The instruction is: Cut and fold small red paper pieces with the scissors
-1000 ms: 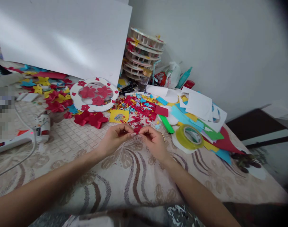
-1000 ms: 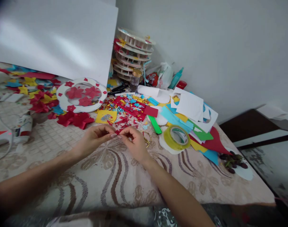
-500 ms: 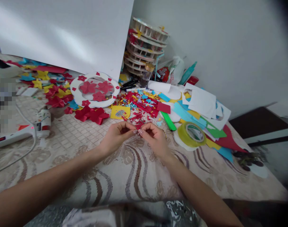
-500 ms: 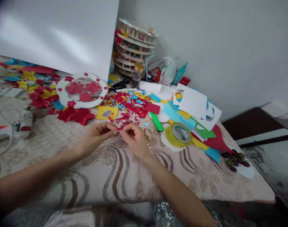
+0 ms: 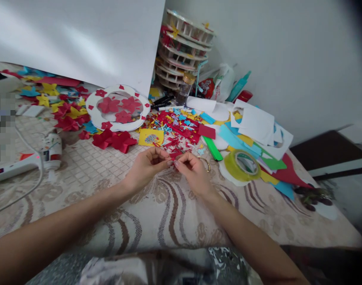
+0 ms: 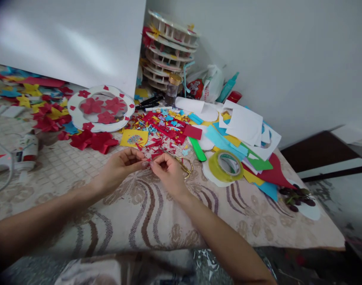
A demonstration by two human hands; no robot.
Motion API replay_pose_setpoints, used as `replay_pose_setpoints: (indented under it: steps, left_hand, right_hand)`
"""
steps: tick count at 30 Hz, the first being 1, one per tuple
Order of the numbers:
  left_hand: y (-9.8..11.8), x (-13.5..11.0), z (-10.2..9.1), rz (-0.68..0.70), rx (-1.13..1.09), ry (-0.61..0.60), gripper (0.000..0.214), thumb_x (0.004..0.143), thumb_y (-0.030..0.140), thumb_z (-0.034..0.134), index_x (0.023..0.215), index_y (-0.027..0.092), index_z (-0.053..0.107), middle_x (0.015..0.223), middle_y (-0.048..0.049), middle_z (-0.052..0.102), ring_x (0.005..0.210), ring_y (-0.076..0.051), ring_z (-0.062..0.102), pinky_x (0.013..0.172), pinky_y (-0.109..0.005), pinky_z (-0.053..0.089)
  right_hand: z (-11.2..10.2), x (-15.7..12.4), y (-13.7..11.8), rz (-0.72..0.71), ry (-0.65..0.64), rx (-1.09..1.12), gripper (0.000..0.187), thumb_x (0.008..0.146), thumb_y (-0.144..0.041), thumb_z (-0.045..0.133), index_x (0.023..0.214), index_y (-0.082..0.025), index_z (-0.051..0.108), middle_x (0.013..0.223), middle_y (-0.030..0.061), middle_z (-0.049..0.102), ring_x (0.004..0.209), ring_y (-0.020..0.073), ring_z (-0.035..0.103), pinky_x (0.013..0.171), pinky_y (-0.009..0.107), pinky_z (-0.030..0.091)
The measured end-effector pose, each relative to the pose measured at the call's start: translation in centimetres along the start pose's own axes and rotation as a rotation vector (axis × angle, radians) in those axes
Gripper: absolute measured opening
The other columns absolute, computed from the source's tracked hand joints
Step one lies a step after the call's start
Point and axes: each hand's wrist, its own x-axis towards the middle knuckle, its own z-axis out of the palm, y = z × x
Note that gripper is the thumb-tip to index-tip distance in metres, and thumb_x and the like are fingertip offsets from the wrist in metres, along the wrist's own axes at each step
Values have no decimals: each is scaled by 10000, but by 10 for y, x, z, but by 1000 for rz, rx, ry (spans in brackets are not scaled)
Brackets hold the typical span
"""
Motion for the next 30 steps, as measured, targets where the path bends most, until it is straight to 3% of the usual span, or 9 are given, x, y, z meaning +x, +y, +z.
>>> replay_pose_setpoints:
  steps: [24, 30]
  left_hand:
    - [2, 0, 1, -39, -29, 18, 248, 624, 213, 755, 781, 139, 578, 745, 9, 628, 678, -96, 587, 668, -229, 452]
    - [5, -1, 2, -36, -18, 29, 256, 617, 211, 762, 782, 139, 580, 731, 15, 626, 663, -94, 591, 656, -227, 452]
  right_hand:
    - [1, -1, 0, 31, -29, -25, 172, 794, -311, 585, 697, -206, 489, 674, -24, 522, 629, 121, 493, 604, 253, 405]
    - [1, 1, -4, 112, -22, 194, 166, 796, -363, 590, 870, -222, 544, 720, -11, 560, 645, 131, 547, 609, 267, 460]
